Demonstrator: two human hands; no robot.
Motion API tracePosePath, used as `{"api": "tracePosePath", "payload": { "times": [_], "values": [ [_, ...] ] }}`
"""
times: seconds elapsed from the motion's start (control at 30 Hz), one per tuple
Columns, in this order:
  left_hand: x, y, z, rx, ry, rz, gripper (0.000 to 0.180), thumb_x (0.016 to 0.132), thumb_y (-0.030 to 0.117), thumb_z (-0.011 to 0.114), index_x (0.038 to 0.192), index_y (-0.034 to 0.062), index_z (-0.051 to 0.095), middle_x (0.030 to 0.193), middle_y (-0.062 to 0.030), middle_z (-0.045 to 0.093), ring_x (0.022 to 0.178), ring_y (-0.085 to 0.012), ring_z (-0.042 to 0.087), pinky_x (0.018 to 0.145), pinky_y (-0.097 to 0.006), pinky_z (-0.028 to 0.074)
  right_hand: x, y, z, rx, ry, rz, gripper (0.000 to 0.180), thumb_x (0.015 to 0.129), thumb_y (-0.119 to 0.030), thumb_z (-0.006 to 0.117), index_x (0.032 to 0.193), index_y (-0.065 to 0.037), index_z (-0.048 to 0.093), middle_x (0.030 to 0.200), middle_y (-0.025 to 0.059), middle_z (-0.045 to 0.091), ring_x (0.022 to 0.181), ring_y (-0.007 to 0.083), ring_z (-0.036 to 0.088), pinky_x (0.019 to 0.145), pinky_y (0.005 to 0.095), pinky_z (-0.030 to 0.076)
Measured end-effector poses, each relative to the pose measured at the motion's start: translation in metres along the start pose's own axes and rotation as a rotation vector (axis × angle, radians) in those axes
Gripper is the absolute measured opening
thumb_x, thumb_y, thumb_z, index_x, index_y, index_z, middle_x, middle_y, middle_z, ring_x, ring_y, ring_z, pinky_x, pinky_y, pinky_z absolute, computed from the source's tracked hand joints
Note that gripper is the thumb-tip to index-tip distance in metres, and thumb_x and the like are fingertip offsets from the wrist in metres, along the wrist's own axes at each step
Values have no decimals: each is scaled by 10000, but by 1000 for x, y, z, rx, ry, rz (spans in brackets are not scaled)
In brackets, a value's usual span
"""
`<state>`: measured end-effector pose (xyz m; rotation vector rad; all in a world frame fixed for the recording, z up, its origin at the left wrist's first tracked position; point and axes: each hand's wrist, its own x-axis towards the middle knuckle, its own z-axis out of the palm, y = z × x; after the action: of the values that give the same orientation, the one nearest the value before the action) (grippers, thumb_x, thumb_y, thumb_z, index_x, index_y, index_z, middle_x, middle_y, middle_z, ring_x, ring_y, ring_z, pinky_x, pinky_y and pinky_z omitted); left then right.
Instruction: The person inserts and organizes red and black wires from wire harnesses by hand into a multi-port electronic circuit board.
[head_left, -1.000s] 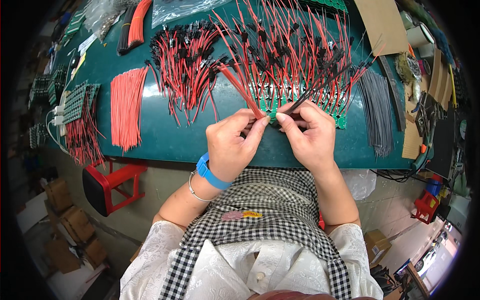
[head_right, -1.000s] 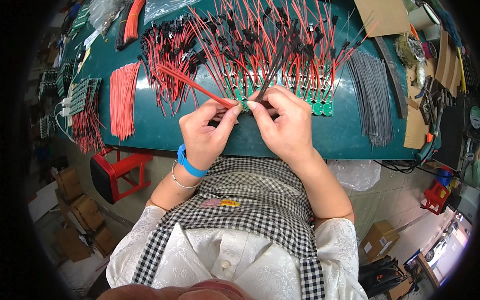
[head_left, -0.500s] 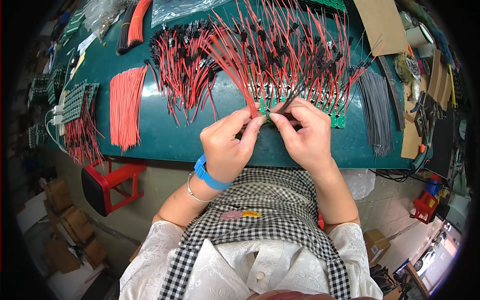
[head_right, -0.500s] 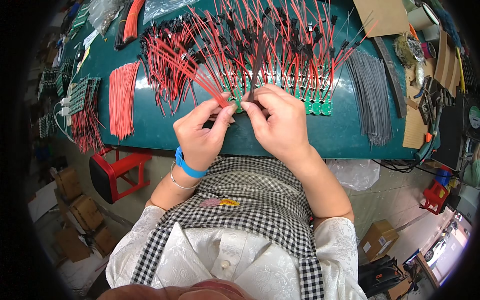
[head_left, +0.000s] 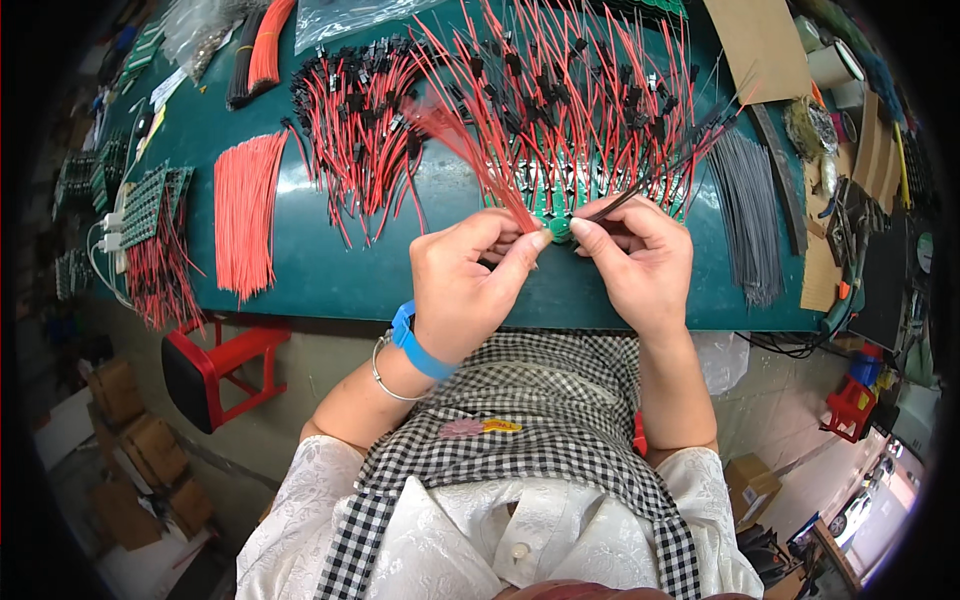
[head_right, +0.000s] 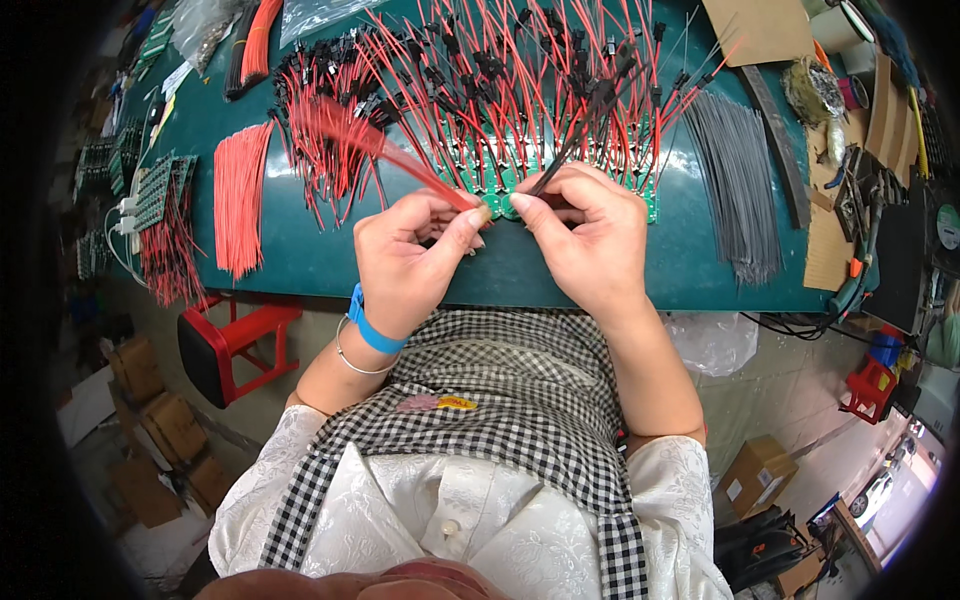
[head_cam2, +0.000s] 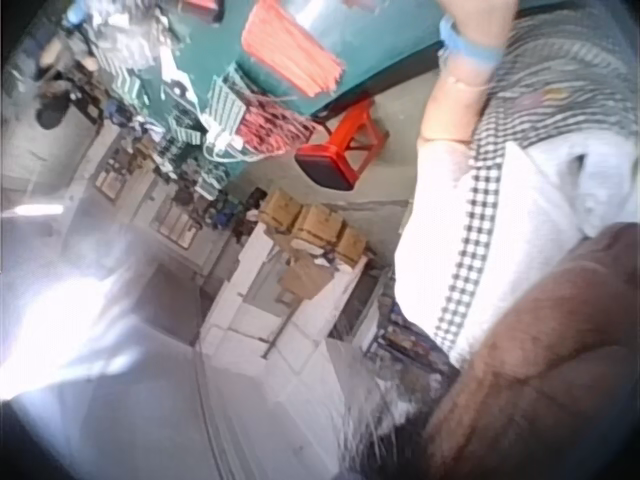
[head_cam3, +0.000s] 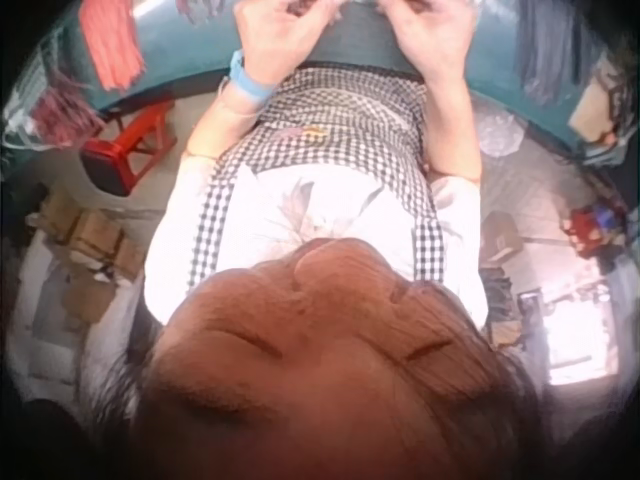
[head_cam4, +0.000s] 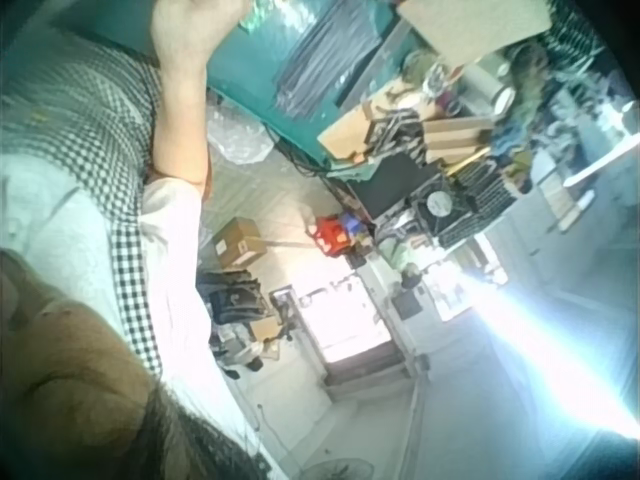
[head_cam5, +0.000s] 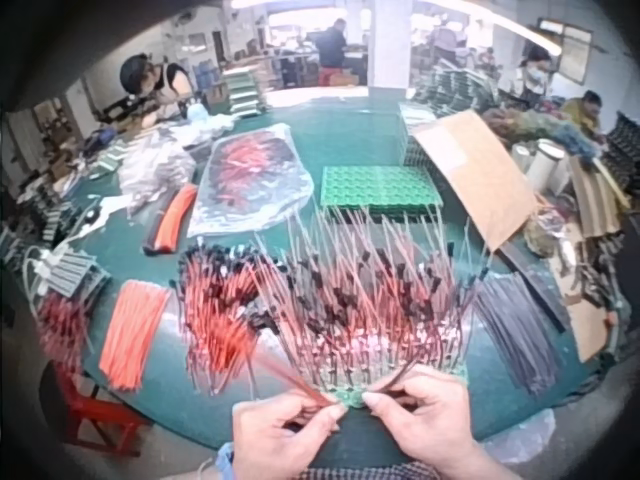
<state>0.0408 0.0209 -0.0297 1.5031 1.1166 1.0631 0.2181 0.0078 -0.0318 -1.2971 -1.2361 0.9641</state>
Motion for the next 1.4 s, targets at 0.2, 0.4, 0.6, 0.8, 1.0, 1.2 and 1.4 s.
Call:
{"api": "tracePosePath", "payload": {
  "times": [0.2, 0.4, 0.6, 0.8, 1.0, 1.2, 1.4],
  "values": [
    [2, -8, 9, 22, 103, 44, 93, 835, 9, 733, 890, -46, 681, 756, -112, 715, 684, -132, 708, 594, -262, 562, 0, 3, 3, -38, 5, -4, 64, 806, 42, 715, 851, 76, 684, 878, 106, 699, 733, 112, 669, 625, 239, 569],
    [2, -9, 12, 74, 118, 69, 96, 831, 6, 735, 892, -46, 682, 769, -121, 717, 690, -145, 714, 596, -260, 563, 1, 2, 3, -37, -3, -24, 65, 808, 41, 712, 849, 77, 675, 870, 107, 696, 728, 117, 670, 623, 242, 570],
    [2, -11, 13, 77, 122, 93, 92, 833, -3, 728, 907, -43, 689, 785, -118, 720, 697, -145, 716, 593, -254, 562, 2, 4, 1, -42, -18, -29, 71, 809, 46, 709, 859, 81, 672, 867, 109, 694, 725, 120, 671, 623, 243, 571],
    [0, -10, 12, 55, 111, 98, 91, 830, -7, 727, 903, -45, 687, 790, -118, 719, 700, -146, 716, 591, -249, 560, 0, 3, 3, -39, -14, -62, 68, 806, 51, 708, 850, 81, 667, 853, 106, 689, 718, 115, 669, 615, 240, 569],
    [1, -10, 12, 79, 106, 112, 84, 826, -17, 724, 898, -40, 686, 779, -114, 715, 701, -143, 716, 586, -246, 557, 2, 4, 3, -99, -33, -111, 70, 800, 47, 710, 847, 75, 667, 822, 104, 675, 675, 122, 664, 579, 242, 552],
    [1, -9, 12, 103, 108, 113, 94, 824, -16, 729, 904, -39, 684, 772, -106, 713, 697, -143, 716, 590, -245, 560, 7, 2, 6, -290, -97, -209, 148, 803, 31, 697, 946, 50, 666, 797, 101, 646, 636, 157, 649, 544, 251, 531],
    [1, -12, 13, 93, 113, 121, 94, 827, -11, 732, 902, -39, 682, 772, -107, 713, 688, -143, 716, 573, -249, 560, 5, -8, -3, -180, -59, -42, 234, 815, 34, 697, 1047, 23, 671, 835, 81, 661, 689, 105, 638, 576, 247, 541]
  ]
}}
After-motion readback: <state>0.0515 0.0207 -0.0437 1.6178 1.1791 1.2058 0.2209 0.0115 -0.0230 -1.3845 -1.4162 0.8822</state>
